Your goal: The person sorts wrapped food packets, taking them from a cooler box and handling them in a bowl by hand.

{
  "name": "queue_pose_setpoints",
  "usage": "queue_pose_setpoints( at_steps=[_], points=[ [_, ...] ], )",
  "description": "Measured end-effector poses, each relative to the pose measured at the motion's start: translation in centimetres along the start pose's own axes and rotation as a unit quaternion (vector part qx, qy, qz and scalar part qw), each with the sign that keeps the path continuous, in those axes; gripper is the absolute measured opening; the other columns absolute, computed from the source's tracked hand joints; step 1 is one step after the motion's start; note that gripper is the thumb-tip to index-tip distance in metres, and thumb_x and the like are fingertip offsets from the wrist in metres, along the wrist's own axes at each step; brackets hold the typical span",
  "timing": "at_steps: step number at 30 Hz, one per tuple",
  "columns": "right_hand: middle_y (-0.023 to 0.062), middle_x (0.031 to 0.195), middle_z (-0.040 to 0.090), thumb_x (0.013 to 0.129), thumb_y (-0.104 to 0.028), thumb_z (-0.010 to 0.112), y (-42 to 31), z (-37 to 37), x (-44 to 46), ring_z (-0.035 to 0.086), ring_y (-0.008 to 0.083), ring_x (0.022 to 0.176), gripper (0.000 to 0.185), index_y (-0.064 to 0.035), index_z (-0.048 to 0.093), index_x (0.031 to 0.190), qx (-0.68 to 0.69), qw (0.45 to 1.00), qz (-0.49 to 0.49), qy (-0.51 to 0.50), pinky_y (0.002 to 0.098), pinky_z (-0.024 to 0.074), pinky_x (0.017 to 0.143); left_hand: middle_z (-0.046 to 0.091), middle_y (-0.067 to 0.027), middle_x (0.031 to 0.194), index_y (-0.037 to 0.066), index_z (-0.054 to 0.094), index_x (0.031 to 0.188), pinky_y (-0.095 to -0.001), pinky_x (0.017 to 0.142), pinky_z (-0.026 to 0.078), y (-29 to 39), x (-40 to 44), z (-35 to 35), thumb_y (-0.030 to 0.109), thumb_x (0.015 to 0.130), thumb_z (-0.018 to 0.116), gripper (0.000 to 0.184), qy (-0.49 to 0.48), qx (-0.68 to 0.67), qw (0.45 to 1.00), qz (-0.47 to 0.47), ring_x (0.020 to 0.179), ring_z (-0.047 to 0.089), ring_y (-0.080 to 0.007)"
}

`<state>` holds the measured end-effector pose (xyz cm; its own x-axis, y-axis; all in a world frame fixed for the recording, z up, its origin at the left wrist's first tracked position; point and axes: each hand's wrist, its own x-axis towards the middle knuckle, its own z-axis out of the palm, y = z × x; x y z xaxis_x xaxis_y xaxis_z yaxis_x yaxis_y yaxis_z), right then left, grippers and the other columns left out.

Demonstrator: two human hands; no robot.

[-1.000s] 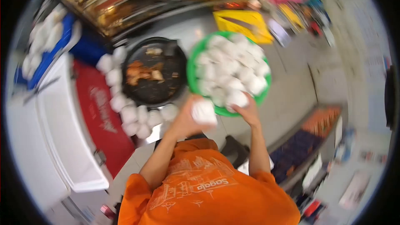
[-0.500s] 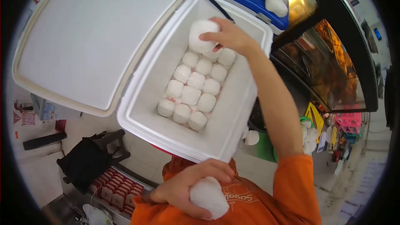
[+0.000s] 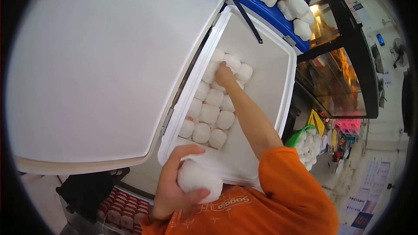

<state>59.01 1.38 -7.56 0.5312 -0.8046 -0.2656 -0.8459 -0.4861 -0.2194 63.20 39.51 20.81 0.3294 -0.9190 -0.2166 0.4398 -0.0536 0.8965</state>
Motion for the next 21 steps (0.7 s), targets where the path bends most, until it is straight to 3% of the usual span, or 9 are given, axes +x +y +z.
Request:
queue_pose_setpoints(
  at_steps=[3,4,5,6,8,11,13,15,21],
  points=[
    [0.0261,0.097,0.066,0.093,-0.031,0.060,-3.3,-10.8,-5.2,0.069,0.0300,0.078,0.047,0.0065,0.055,0.121,-0.085,0.983,-0.088,-0.139,0.0374,0.0554,0.070,0.054,-0.0142,0.115,0.001,0.040,0.135,-0.0312,0.085,0.048,0.0,3.0,0.8,0.015,0.082,0.073,0.065,0.056,0.023,0.998,0.005,0.099,0.058,-0.0186],
    [0.0221,0.099,0.067,0.093,-0.039,0.061,-5.9,-16.4,-9.6,0.069,0.0292,0.069,0.049,0.0015,0.059,0.120,0.119,0.960,-0.049,-0.248,0.0364,0.0551,0.067,0.053,-0.0153,0.116,0.000,0.038,0.136,-0.0324,0.087,0.048,-0.2,4.2,1.4,0.013,0.085,0.069,0.062,0.073,0.035,0.996,0.028,0.100,0.058,-0.0201],
    [0.0156,0.102,0.066,0.093,-0.036,0.061,-7.3,-20.3,-13.7,0.068,0.0214,0.080,0.047,0.0000,0.057,0.124,0.313,0.879,0.002,-0.359,0.0320,0.0538,0.072,0.053,-0.0164,0.118,-0.001,0.036,0.137,-0.0335,0.088,0.048,-0.4,5.3,1.9,0.012,0.088,0.065,0.058,0.092,0.045,0.993,0.050,0.101,0.058,-0.0216],
    [0.0120,0.104,0.064,0.093,-0.031,0.062,-7.2,-21.5,-17.2,0.065,0.0176,0.087,0.045,-0.0005,0.056,0.125,0.395,0.825,-0.079,-0.396,0.0309,0.0529,0.075,0.052,-0.0175,0.119,-0.002,0.033,0.138,-0.0347,0.089,0.048,-0.6,6.5,2.2,0.010,0.091,0.061,0.055,0.113,0.056,0.989,0.076,0.102,0.058,-0.0230],
    [0.0077,0.108,0.062,0.091,-0.024,0.063,-6.9,-21.3,-21.3,0.061,0.0132,0.095,0.043,-0.0011,0.054,0.127,0.473,0.783,-0.152,-0.374,0.0293,0.0513,0.080,0.043,-0.0268,0.132,-0.009,0.022,0.143,-0.0433,0.102,0.040,-1.1,8.2,2.2,0.013,0.096,0.054,0.061,0.078,0.179,0.972,0.132,0.117,0.050,-0.0338],
    [0.0102,0.113,0.062,0.081,-0.012,0.072,-5.8,-19.0,-22.2,0.060,0.0172,0.104,0.049,-0.0007,0.054,0.126,0.470,0.849,-0.089,-0.224,0.0313,0.0523,0.085,0.028,-0.0356,0.144,-0.013,0.011,0.146,-0.0500,0.111,0.027,-2.5,9.1,2.4,0.017,0.096,0.056,0.074,0.029,0.291,0.942,0.165,0.132,0.035,-0.0462],
    [0.0116,0.116,0.061,0.080,-0.016,0.072,-4.5,-17.0,-18.9,0.060,0.0212,0.105,0.050,0.0002,0.054,0.125,0.594,0.769,0.065,-0.228,0.0328,0.0557,0.079,0.030,-0.0317,0.146,-0.011,0.018,0.146,-0.0451,0.112,0.028,-2.2,8.5,2.5,0.014,0.094,0.057,0.069,0.004,0.322,0.934,0.157,0.135,0.035,-0.0425],
    [0.0110,0.117,0.060,0.082,-0.016,0.070,-2.2,-14.5,-13.6,0.058,0.0227,0.105,0.055,0.0003,0.050,0.131,0.460,0.867,0.098,-0.164,0.0360,0.0556,0.078,0.035,-0.0286,0.145,-0.008,0.026,0.144,-0.0428,0.112,0.030,-1.5,7.7,2.4,0.014,0.092,0.060,0.066,-0.051,0.334,0.930,0.144,0.135,0.037,-0.0406],
    [0.0165,0.121,0.055,0.084,-0.014,0.062,3.3,-3.0,-5.1,0.061,0.0286,0.101,0.045,0.0014,0.052,0.125,0.498,0.821,0.275,-0.043,0.0440,0.0577,0.070,0.057,-0.0214,0.127,-0.001,0.051,0.131,-0.0431,0.102,0.042,0.3,3.7,0.2,0.018,0.083,0.071,0.056,-0.199,0.329,0.916,0.111,0.118,0.054,-0.0390]
  ],
)
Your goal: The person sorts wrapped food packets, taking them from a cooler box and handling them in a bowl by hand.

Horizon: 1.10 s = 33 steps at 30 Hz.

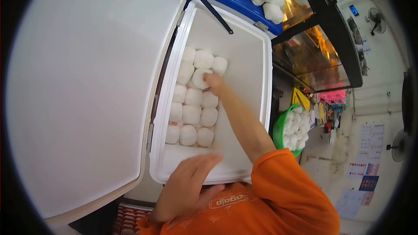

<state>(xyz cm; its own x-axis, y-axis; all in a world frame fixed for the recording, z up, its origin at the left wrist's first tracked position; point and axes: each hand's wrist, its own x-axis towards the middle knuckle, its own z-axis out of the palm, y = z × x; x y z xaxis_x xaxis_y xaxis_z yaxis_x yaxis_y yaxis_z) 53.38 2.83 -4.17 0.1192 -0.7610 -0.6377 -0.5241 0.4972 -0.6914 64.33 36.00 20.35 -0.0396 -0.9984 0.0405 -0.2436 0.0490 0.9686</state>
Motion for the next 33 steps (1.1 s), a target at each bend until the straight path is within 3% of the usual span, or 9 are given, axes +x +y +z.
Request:
queue_pose_setpoints(
  at_steps=[7,10,13,15,19,23,26,29,33],
  points=[
    [0.0163,0.102,0.068,0.085,-0.016,0.060,4.3,1.4,6.0,0.068,0.0279,0.092,0.023,-0.0043,0.067,0.103,-0.233,0.960,-0.125,0.091,0.0413,0.0559,0.072,0.063,-0.0189,0.118,0.000,0.055,0.126,-0.0417,0.093,0.049,-0.3,-1.1,0.9,0.016,0.080,0.072,0.052,0.008,0.005,1.000,-0.005,0.107,0.060,-0.0386],
    [0.0161,0.094,0.073,0.085,-0.017,0.060,5.2,3.1,10.9,0.071,0.0274,0.089,0.019,-0.0071,0.074,0.093,-0.649,0.689,-0.320,0.040,0.0399,0.0551,0.074,0.064,-0.0182,0.115,0.001,0.057,0.125,-0.0418,0.091,0.049,0.3,0.0,2.7,0.017,0.081,0.073,0.049,0.005,0.004,1.000,-0.002,0.105,0.061,-0.0375],
    [0.0159,0.093,0.073,0.073,-0.017,0.073,-3.2,0.1,0.6,0.071,0.0278,0.085,0.019,-0.0075,0.075,0.090,-0.409,0.876,-0.254,-0.015,0.0418,0.0552,0.074,0.064,-0.0175,0.115,0.001,0.058,0.124,-0.0413,0.091,0.049,1.8,2.4,5.8,0.018,0.080,0.073,0.049,-0.059,-0.004,0.998,0.023,0.104,0.061,-0.0364],
    [0.0134,0.091,0.073,0.076,-0.015,0.069,-8.1,-0.1,-2.4,0.072,0.0263,0.088,0.013,-0.0104,0.075,0.086,-0.538,0.751,-0.369,0.101,0.0424,0.0554,0.070,0.066,-0.0172,0.114,0.001,0.058,0.123,-0.0402,0.091,0.050,2.8,4.7,9.0,0.017,0.081,0.072,0.047,-0.152,-0.036,0.985,0.074,0.103,0.063,-0.0356],
    [0.0106,0.087,0.072,0.083,-0.018,0.066,-9.4,-17.4,-27.9,0.071,0.0242,0.080,0.018,-0.0024,0.071,0.090,-0.187,0.775,-0.592,0.113,0.0365,0.0551,0.069,0.068,-0.0161,0.111,-0.001,0.058,0.120,-0.0372,0.089,0.051,5.1,7.4,16.6,0.019,0.084,0.069,0.043,-0.313,-0.103,0.932,0.151,0.101,0.065,-0.0330],
    [0.0118,0.091,0.071,0.087,-0.015,0.068,7.3,-38.0,-29.1,0.069,0.0154,0.080,0.023,0.0002,0.068,0.103,0.165,0.858,-0.351,0.338,0.0282,0.0543,0.073,0.065,-0.0156,0.117,0.001,0.058,0.122,-0.0373,0.093,0.049,7.3,10.6,25.0,0.018,0.083,0.070,0.044,-0.421,-0.073,0.891,0.152,0.106,0.063,-0.0332],
    [0.0266,0.115,0.063,0.084,-0.023,0.069,34.1,-55.7,-19.8,0.063,0.0365,0.108,0.046,0.0053,0.060,0.118,-0.141,0.743,-0.096,0.647,0.0416,0.0495,0.093,0.061,-0.0149,0.125,0.001,0.056,0.126,-0.0358,0.094,0.048,9.1,14.4,33.7,0.015,0.086,0.068,0.044,-0.457,-0.070,0.884,0.068,0.109,0.061,-0.0302],
    [0.0296,0.116,0.061,0.080,-0.032,0.074,47.4,-62.6,-18.3,0.060,0.0402,0.110,0.061,0.0081,0.056,0.122,-0.112,0.829,0.013,0.547,0.0428,0.0482,0.095,0.059,-0.0188,0.127,-0.001,0.052,0.128,-0.0333,0.095,0.048,4.4,20.4,46.6,0.011,0.091,0.063,0.041,-0.349,-0.121,0.924,-0.099,0.114,0.060,-0.0238],
    [0.0278,0.119,0.058,0.073,-0.037,0.081,47.9,-62.4,-21.9,0.056,0.0429,0.111,0.076,0.0036,0.050,0.130,-0.060,0.896,-0.031,0.438,0.0451,0.0462,0.097,0.050,-0.0281,0.136,-0.005,0.039,0.141,-0.0436,0.107,0.039,-3.7,32.3,63.1,0.027,0.083,0.075,0.075,-0.215,0.128,0.967,0.034,0.127,0.049,-0.0379]
  ],
)
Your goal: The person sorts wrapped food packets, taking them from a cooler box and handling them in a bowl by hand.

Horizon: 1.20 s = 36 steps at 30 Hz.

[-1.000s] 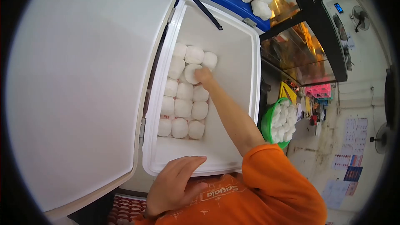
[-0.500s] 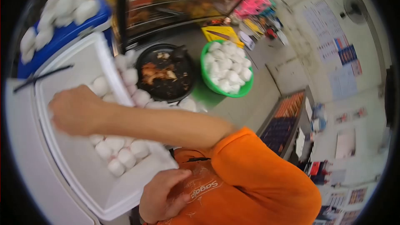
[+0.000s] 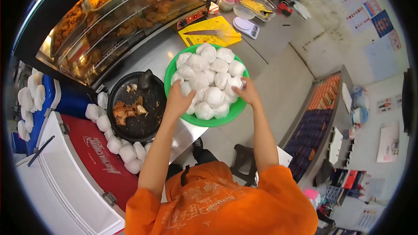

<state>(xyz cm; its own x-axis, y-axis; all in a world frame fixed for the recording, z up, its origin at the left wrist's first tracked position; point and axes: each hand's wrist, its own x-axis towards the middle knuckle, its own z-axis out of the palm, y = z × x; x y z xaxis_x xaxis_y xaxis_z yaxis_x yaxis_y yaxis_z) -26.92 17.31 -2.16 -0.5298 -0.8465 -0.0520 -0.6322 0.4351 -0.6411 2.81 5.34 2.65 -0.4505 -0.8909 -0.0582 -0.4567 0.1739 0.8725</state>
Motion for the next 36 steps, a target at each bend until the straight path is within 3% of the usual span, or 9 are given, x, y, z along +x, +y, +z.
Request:
queue_pose_setpoints(
  at_steps=[3,6,14,17,21,24,27,32,36],
  points=[
    [0.0264,0.116,0.058,0.068,-0.033,0.086,-1.6,-1.2,-1.4,0.058,0.0422,0.107,0.080,0.0038,0.048,0.128,-0.014,0.999,-0.021,-0.027,0.0448,0.0479,0.094,0.050,-0.0277,0.135,-0.006,0.040,0.139,-0.0457,0.111,0.033,0.4,8.9,4.6,0.033,0.071,0.082,0.090,0.111,0.142,0.979,0.093,0.130,0.043,-0.0403],
    [0.0258,0.115,0.058,0.065,-0.029,0.088,-3.0,-0.9,-2.5,0.059,0.0414,0.105,0.088,0.0032,0.041,0.131,-0.025,0.999,-0.021,-0.022,0.0448,0.0488,0.091,0.057,-0.0206,0.123,-0.006,0.049,0.127,-0.0427,0.106,0.038,3.3,12.2,6.0,0.033,0.066,0.084,0.080,0.017,0.341,0.938,0.056,0.122,0.047,-0.0356],
    [0.0246,0.123,0.059,0.068,-0.025,0.085,-5.3,3.2,-3.1,0.061,0.0345,0.110,0.091,0.0047,0.034,0.137,0.092,0.994,-0.034,-0.044,0.0424,0.0494,0.092,0.060,-0.0172,0.112,0.003,0.054,0.112,-0.0404,0.098,0.043,0.3,9.9,1.8,0.022,0.058,0.088,0.067,0.089,0.313,0.942,0.081,0.113,0.052,-0.0334],
    [0.0171,0.131,0.057,0.071,-0.018,0.079,-4.6,-0.8,-4.8,0.057,0.0288,0.116,0.078,0.0039,0.045,0.137,0.198,0.963,0.044,-0.177,0.0373,0.0490,0.094,0.054,-0.0100,0.107,0.009,0.043,0.116,-0.0347,0.092,0.046,3.1,-5.9,-3.4,0.020,0.059,0.088,0.073,0.131,-0.097,0.985,0.059,0.107,0.055,-0.0241],
    [0.0055,0.116,0.055,0.065,-0.032,0.084,-19.8,0.0,-8.0,0.058,0.0192,0.105,0.072,-0.0016,0.054,0.123,0.468,0.857,-0.040,-0.213,0.0314,0.0481,0.090,0.050,-0.0055,0.112,0.010,0.039,0.117,-0.0315,0.090,0.045,1.8,-24.8,-11.2,0.020,0.069,0.084,0.067,-0.024,-0.433,0.900,-0.047,0.106,0.051,-0.0153],
    [0.0066,0.110,0.053,0.058,-0.043,0.083,-37.9,1.2,-13.0,0.055,0.0168,0.101,0.076,-0.0025,0.054,0.116,0.386,0.826,-0.273,-0.307,0.0293,0.0446,0.088,0.050,-0.0059,0.115,0.009,0.038,0.119,-0.0306,0.094,0.043,3.8,-34.6,-17.1,0.016,0.076,0.078,0.058,-0.116,-0.611,0.781,-0.057,0.110,0.050,-0.0150],
    [0.0071,0.107,0.055,0.061,-0.027,0.079,-54.8,7.4,-19.2,0.055,0.0177,0.099,0.065,-0.0036,0.053,0.116,0.228,0.703,-0.537,-0.407,0.0295,0.0448,0.086,0.051,-0.0095,0.127,0.004,0.040,0.131,-0.0326,0.098,0.043,3.6,-41.8,-24.0,0.019,0.075,0.078,0.069,-0.048,-0.487,0.872,-0.013,0.115,0.054,-0.0190],
    [0.0193,0.109,0.064,0.066,-0.025,0.073,-66.6,32.7,-25.5,0.061,0.0297,0.101,0.065,0.0018,0.055,0.122,-0.168,0.610,-0.583,-0.509,0.0398,0.0502,0.088,0.060,-0.0106,0.118,0.001,0.045,0.133,-0.0334,0.095,0.047,-0.2,-54.0,-31.4,0.023,0.065,0.086,0.082,0.063,-0.480,0.873,-0.059,0.111,0.059,-0.0200],
    [0.0240,0.114,0.066,0.056,-0.030,0.073,-66.4,44.2,-27.2,0.064,0.0346,0.101,0.061,0.0043,0.068,0.107,-0.520,0.575,-0.364,-0.516,0.0412,0.0529,0.085,0.061,-0.0123,0.109,0.002,0.049,0.122,-0.0331,0.088,0.050,-3.3,-60.7,-31.9,0.023,0.060,0.091,0.078,0.249,-0.561,0.782,-0.108,0.100,0.061,-0.0188]
  ],
)
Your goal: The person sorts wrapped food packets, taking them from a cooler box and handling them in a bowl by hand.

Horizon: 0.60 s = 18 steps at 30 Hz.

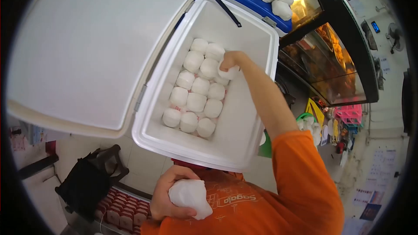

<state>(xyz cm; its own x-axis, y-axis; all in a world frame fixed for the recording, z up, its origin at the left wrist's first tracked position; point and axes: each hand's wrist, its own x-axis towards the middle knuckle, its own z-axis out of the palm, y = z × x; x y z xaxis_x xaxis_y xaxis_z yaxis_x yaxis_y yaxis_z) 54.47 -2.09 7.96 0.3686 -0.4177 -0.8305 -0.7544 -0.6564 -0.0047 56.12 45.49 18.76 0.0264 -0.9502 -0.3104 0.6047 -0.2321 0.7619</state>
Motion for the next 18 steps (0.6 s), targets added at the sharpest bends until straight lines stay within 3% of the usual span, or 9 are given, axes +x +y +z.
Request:
queue_pose_setpoints(
  at_steps=[3,7,9,12,14,15,16,17,18],
  points=[
    [0.0262,0.113,0.065,0.060,-0.026,0.070,3.6,4.7,9.8,0.065,0.0366,0.099,0.067,0.0071,0.060,0.117,-0.065,0.996,-0.024,0.064,0.0411,0.0531,0.085,0.061,-0.0123,0.105,0.002,0.049,0.118,-0.0327,0.084,0.052,0.4,-1.4,-2.2,0.026,0.059,0.093,0.078,0.121,-0.003,0.990,0.070,0.095,0.062,-0.0183],
    [0.0280,0.115,0.064,0.072,-0.023,0.067,9.4,9.4,16.4,0.065,0.0383,0.100,0.075,0.0094,0.041,0.134,-0.113,0.977,-0.004,0.183,0.0419,0.0539,0.083,0.060,-0.0118,0.104,0.002,0.047,0.118,-0.0318,0.080,0.052,0.7,-1.8,-5.2,0.032,0.060,0.094,0.081,0.142,-0.043,0.984,0.098,0.092,0.061,-0.0179],
    [0.0287,0.116,0.063,0.079,-0.021,0.066,9.4,8.9,14.7,0.065,0.0391,0.101,0.080,0.0104,0.030,0.142,-0.135,0.958,0.006,0.253,0.0424,0.0543,0.082,0.060,-0.0113,0.103,0.002,0.046,0.119,-0.0310,0.080,0.051,1.6,-1.1,-5.7,0.036,0.061,0.093,0.082,0.136,-0.033,0.985,0.099,0.092,0.061,-0.0173],
    [0.0269,0.107,0.067,0.083,-0.019,0.065,1.5,4.9,3.9,0.066,0.0395,0.098,0.053,0.0060,0.051,0.128,-0.096,0.933,0.052,0.343,0.0411,0.0542,0.082,0.056,-0.0125,0.110,0.001,0.039,0.128,-0.0305,0.087,0.048,2.3,1.3,-5.5,0.035,0.073,0.085,0.080,0.126,-0.038,0.979,0.155,0.100,0.058,-0.0171],
    [0.0242,0.106,0.068,0.087,-0.029,0.066,-3.5,2.1,-3.5,0.068,0.0357,0.096,0.049,0.0005,0.053,0.125,0.040,0.954,-0.042,0.294,0.0393,0.0553,0.081,0.051,-0.0142,0.118,-0.001,0.031,0.135,-0.0317,0.093,0.045,3.9,3.9,-3.6,0.030,0.082,0.078,0.077,0.175,-0.098,0.965,0.169,0.108,0.054,-0.0193],
    [0.0179,0.113,0.065,0.089,-0.029,0.067,-5.9,1.1,-7.9,0.070,0.0263,0.091,0.051,-0.0031,0.047,0.128,0.222,0.951,-0.120,0.179,0.0367,0.0557,0.081,0.049,-0.0151,0.123,-0.002,0.027,0.138,-0.0323,0.096,0.044,4.6,5.3,-2.7,0.027,0.086,0.074,0.075,0.204,-0.131,0.954,0.176,0.111,0.052,-0.0204],
    [0.0143,0.113,0.064,0.087,-0.026,0.070,-7.7,1.3,-13.0,0.068,0.0235,0.095,0.051,-0.0037,0.049,0.128,0.404,0.887,-0.222,0.013,0.0343,0.0546,0.083,0.045,-0.0173,0.128,-0.003,0.022,0.140,-0.0345,0.099,0.041,5.1,6.9,-2.2,0.024,0.088,0.070,0.076,0.197,-0.104,0.958,0.182,0.117,0.049,-0.0232],
    [0.0106,0.114,0.063,0.086,-0.024,0.072,-8.6,2.0,-16.3,0.066,0.0207,0.099,0.052,-0.0043,0.050,0.128,0.557,0.756,-0.307,-0.156,0.0320,0.0536,0.084,0.041,-0.0195,0.133,-0.005,0.017,0.143,-0.0367,0.103,0.039,5.1,8.7,-2.0,0.021,0.090,0.067,0.077,0.192,-0.075,0.960,0.189,0.122,0.046,-0.0260],
    [0.0102,0.115,0.063,0.085,-0.023,0.073,-8.8,2.8,-16.3,0.064,0.0204,0.101,0.054,-0.0047,0.049,0.129,0.523,0.778,-0.325,-0.128,0.0322,0.0529,0.085,0.037,-0.0218,0.138,-0.007,0.013,0.145,-0.0389,0.106,0.036,4.7,9.9,-2.1,0.018,0.091,0.064,0.078,0.186,-0.043,0.962,0.194,0.127,0.042,-0.0287]
  ],
)
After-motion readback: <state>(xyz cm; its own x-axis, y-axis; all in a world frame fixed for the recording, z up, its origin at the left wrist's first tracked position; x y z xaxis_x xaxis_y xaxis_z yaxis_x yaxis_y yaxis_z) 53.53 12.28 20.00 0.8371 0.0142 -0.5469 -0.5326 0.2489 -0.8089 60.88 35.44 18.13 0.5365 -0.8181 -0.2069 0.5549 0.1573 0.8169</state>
